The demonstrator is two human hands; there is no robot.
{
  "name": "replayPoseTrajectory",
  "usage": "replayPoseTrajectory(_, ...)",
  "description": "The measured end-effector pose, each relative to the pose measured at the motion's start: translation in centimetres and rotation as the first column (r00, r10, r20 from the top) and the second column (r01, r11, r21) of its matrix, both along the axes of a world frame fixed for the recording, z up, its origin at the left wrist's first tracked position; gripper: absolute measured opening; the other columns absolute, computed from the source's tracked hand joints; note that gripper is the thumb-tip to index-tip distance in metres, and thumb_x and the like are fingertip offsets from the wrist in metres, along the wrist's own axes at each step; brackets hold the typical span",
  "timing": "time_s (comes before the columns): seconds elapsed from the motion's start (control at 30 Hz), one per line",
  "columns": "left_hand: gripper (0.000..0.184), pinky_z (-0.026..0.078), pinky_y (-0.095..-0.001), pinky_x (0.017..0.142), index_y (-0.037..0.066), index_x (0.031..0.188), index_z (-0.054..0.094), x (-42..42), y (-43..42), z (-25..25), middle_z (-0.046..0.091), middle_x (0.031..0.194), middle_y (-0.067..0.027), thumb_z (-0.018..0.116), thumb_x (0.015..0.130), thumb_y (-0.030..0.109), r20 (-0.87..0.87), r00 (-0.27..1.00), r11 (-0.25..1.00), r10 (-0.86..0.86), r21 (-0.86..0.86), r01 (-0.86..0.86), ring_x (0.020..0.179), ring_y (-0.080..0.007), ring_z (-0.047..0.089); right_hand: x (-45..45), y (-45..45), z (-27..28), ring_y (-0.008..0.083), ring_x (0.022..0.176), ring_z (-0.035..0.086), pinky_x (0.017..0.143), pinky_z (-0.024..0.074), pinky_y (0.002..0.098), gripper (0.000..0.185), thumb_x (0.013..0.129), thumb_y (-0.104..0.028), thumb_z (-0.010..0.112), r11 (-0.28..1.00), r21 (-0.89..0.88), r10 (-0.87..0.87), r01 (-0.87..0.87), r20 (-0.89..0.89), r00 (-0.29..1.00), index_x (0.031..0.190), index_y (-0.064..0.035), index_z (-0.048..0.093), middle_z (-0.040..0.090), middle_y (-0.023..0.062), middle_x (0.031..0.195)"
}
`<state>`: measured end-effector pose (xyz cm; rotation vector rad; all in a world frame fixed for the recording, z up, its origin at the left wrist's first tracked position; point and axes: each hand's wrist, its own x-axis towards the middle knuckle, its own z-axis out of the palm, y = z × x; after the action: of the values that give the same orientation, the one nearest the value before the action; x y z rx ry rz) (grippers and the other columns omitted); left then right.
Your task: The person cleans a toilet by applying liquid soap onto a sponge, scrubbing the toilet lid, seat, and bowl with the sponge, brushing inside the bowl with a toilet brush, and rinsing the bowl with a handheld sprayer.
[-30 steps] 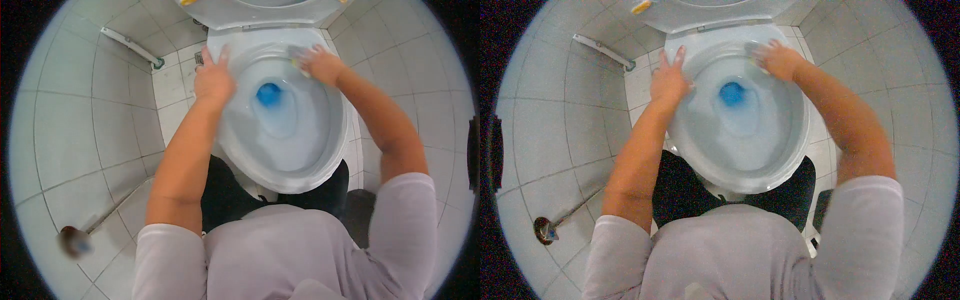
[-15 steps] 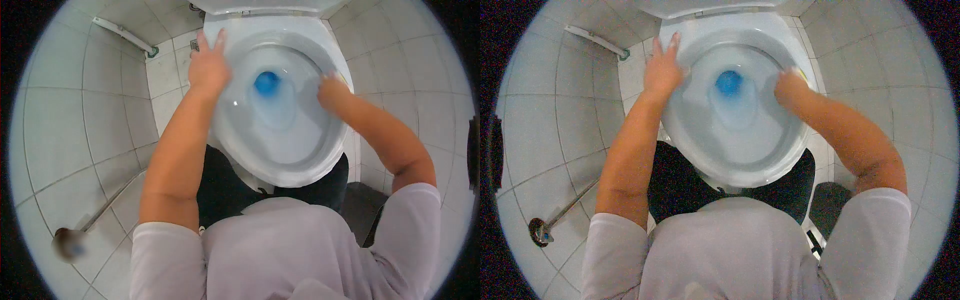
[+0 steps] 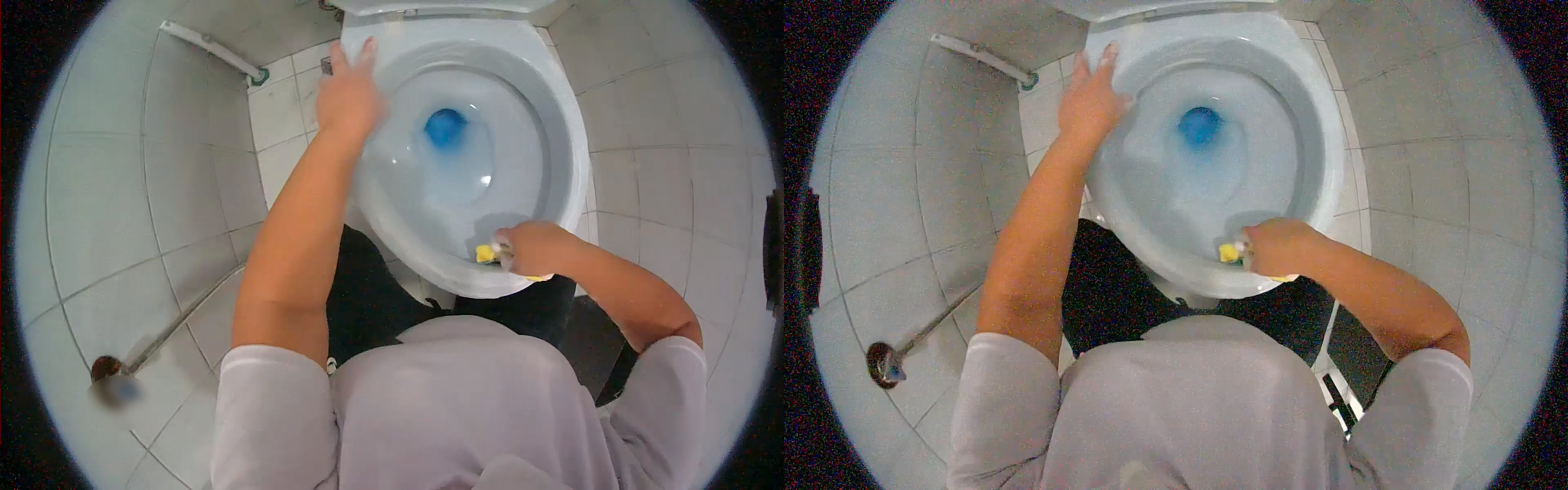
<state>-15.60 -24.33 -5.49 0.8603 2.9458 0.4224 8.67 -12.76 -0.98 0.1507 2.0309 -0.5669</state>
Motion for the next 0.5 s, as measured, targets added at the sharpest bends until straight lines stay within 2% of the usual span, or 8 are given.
replayPoseTrajectory(0.07, 0.077, 0.039, -0.0418, 0.088, 0.028, 0.131, 0.024, 0.0, -0.2, 0.3, 0.022, 0.134, -0.0213, 0.066, 0.066, 0.032, -0.010, 1.000, 1.000, -0.006, 0.004, 0.006, 0.110, -0.0390, 0.042, -0.1, -0.4, -0.9, 0.0305, 0.085, 0.055, 0.074, 0.0426, 0.0380, 0.041, 0.069, -0.018, 0.058, 0.998, 0.060, 0.015, -0.019, 0.059, 0.998, 0.107, -0.0056, 0.049, 0.056, 0.0176, 0.096)
replayPoseTrajectory(0.13, 0.075, 0.039, -0.0423, 0.088, 0.028, 0.131, 0.025, 0.0, -0.5, 0.1, 0.026, 0.130, -0.0229, 0.065, 0.068, 0.033, 0.130, 0.991, 0.990, 0.033, 0.132, -0.050, 0.109, -0.0399, 0.042, -0.6, -3.6, -5.0, 0.0263, 0.082, 0.056, 0.073, 0.0429, 0.0372, 0.038, 0.071, -0.017, 0.055, 0.889, -0.246, -0.425, 0.386, -0.131, 0.895, 0.106, -0.0040, 0.048, 0.056, 0.0166, 0.097)
replayPoseTrajectory(0.2, 0.073, 0.039, -0.0426, 0.087, 0.028, 0.131, 0.025, 0.1, -0.9, -0.3, 0.029, 0.127, -0.0245, 0.064, 0.069, 0.034, 0.153, 0.987, 0.988, 0.049, 0.137, -0.070, 0.108, -0.0402, 0.043, -5.7, -7.2, -4.8, 0.0235, 0.082, 0.055, 0.071, 0.0433, 0.0362, 0.036, 0.076, -0.016, 0.052, 0.612, -0.231, -0.785, 0.756, -0.060, 0.617, 0.108, -0.0022, 0.045, 0.056, 0.0150, 0.094)
replayPoseTrajectory(0.23, 0.072, 0.039, -0.0429, 0.086, 0.028, 0.131, 0.025, 0.2, -1.2, -0.4, 0.031, 0.124, -0.0260, 0.063, 0.070, 0.035, 0.182, 0.981, 0.986, 0.062, 0.141, -0.089, 0.106, -0.0404, 0.044, -8.7, -7.4, -7.8, 0.0235, 0.082, 0.054, 0.072, 0.0432, 0.0354, 0.034, 0.078, -0.016, 0.051, 0.422, -0.417, -0.883, 0.805, 0.012, 0.469, 0.108, -0.0016, 0.044, 0.055, 0.0143, 0.092)
replayPoseTrajectory(0.33, 0.069, 0.040, -0.0434, 0.085, 0.028, 0.131, 0.025, 0.3, -1.5, -0.5, 0.038, 0.116, -0.0279, 0.061, 0.072, 0.034, 0.157, 0.987, 0.971, 0.031, 0.228, -0.067, 0.102, -0.0412, 0.046, -16.2, -7.8, -6.1, 0.0306, 0.084, 0.054, 0.073, 0.0422, 0.0402, 0.035, 0.077, -0.016, 0.050, -0.152, -0.743, -0.988, 0.652, 0.091, -0.127, 0.103, 0.0058, 0.042, 0.053, 0.0216, 0.091)
replayPoseTrajectory(0.43, 0.068, 0.041, -0.0435, 0.083, 0.028, 0.131, 0.025, 0.2, -1.5, -1.1, 0.041, 0.111, -0.0293, 0.059, 0.073, 0.034, 0.143, 0.990, 0.971, 0.016, 0.232, -0.050, 0.099, -0.0424, 0.047, -13.1, -9.6, -10.6, 0.0224, 0.090, 0.049, 0.067, 0.0446, 0.0361, 0.033, 0.080, -0.012, 0.046, 0.209, -0.728, -0.975, 0.653, -0.210, 0.078, 0.110, -0.0033, 0.037, 0.046, 0.0150, 0.102)
replayPoseTrajectory(0.47, 0.068, 0.041, -0.0435, 0.083, 0.028, 0.131, 0.025, 0.2, -1.2, -0.7, 0.041, 0.111, -0.0293, 0.059, 0.073, 0.034, 0.138, 0.990, 0.972, 0.018, 0.232, -0.050, 0.099, -0.0424, 0.047, -12.3, -9.6, -10.0, 0.0224, 0.090, 0.049, 0.067, 0.0446, 0.0361, 0.033, 0.080, -0.012, 0.046, 0.209, -0.731, -0.975, 0.650, -0.210, 0.078, 0.110, -0.0033, 0.037, 0.046, 0.0150, 0.102)
replayPoseTrajectory(0.5, 0.064, 0.041, -0.0430, 0.082, 0.027, 0.131, 0.024, 0.4, -0.8, 0.0, 0.040, 0.112, -0.0253, 0.055, 0.076, 0.033, 0.163, 0.985, 0.986, 0.056, 0.147, -0.081, 0.097, -0.0398, 0.048, -11.4, -9.4, -9.1, 0.0232, 0.093, 0.048, 0.069, 0.0442, 0.0367, 0.035, 0.080, -0.011, 0.044, 0.466, -0.710, -0.880, 0.528, -0.430, 0.199, 0.113, -0.0037, 0.035, 0.044, 0.0162, 0.105)
